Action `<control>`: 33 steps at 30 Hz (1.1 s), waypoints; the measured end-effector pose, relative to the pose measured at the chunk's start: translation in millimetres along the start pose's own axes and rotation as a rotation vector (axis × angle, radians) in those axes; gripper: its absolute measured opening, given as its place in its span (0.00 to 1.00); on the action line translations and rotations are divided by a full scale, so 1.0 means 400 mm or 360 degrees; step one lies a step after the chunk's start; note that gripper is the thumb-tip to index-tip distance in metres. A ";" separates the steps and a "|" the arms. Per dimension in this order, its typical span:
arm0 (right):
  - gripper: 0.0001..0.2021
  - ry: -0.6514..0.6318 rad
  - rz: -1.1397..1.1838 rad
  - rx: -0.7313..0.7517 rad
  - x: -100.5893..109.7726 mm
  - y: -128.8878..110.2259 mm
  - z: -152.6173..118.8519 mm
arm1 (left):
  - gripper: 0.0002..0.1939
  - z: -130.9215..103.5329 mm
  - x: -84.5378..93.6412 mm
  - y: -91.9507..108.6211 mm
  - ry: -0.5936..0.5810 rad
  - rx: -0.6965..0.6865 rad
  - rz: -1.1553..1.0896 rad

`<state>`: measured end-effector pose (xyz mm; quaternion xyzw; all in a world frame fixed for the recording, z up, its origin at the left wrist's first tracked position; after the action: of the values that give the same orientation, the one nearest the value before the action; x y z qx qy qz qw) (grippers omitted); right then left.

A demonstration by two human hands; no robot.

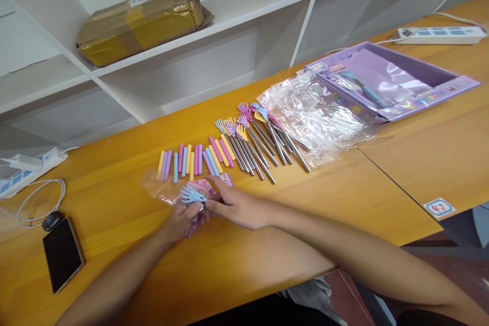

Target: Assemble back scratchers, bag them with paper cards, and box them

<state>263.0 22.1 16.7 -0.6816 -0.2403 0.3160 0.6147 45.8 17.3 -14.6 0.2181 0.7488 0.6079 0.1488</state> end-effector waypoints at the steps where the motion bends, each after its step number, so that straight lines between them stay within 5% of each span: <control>1: 0.34 -0.0024 -0.0002 0.0011 0.000 -0.005 0.000 | 0.33 0.002 -0.001 0.000 0.0020 0.0016 -0.0016; 11: 0.32 -0.0075 -0.0201 0.0015 -0.001 -0.045 -0.005 | 0.35 -0.002 -0.012 -0.003 0.0227 0.0123 -0.0097; 16: 0.20 0.0006 -0.0603 -0.0051 0.019 -0.043 -0.015 | 0.38 0.005 -0.011 -0.003 0.0616 0.0030 -0.0185; 20: 0.22 0.0238 -0.1015 -0.0136 0.046 -0.042 -0.016 | 0.36 0.017 -0.008 0.010 0.0903 -0.0133 -0.0365; 33: 0.27 0.0330 -0.1269 -0.0112 0.086 -0.048 -0.015 | 0.32 0.006 -0.013 -0.004 0.0366 -0.0072 -0.0051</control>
<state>292.0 45.2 31.2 -0.5839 -0.4331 -0.0255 0.6862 51.4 16.4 -17.0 0.1315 0.7504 0.6433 0.0766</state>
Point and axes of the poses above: each hand's wrist, its own z-axis towards the middle knuckle, its own x-axis out of the back of the hand, y = z × x, the point moved 1 cm from there along z, towards the middle knuckle, and after that the axes turned 1 degree about -x, right-handed, at the moved point
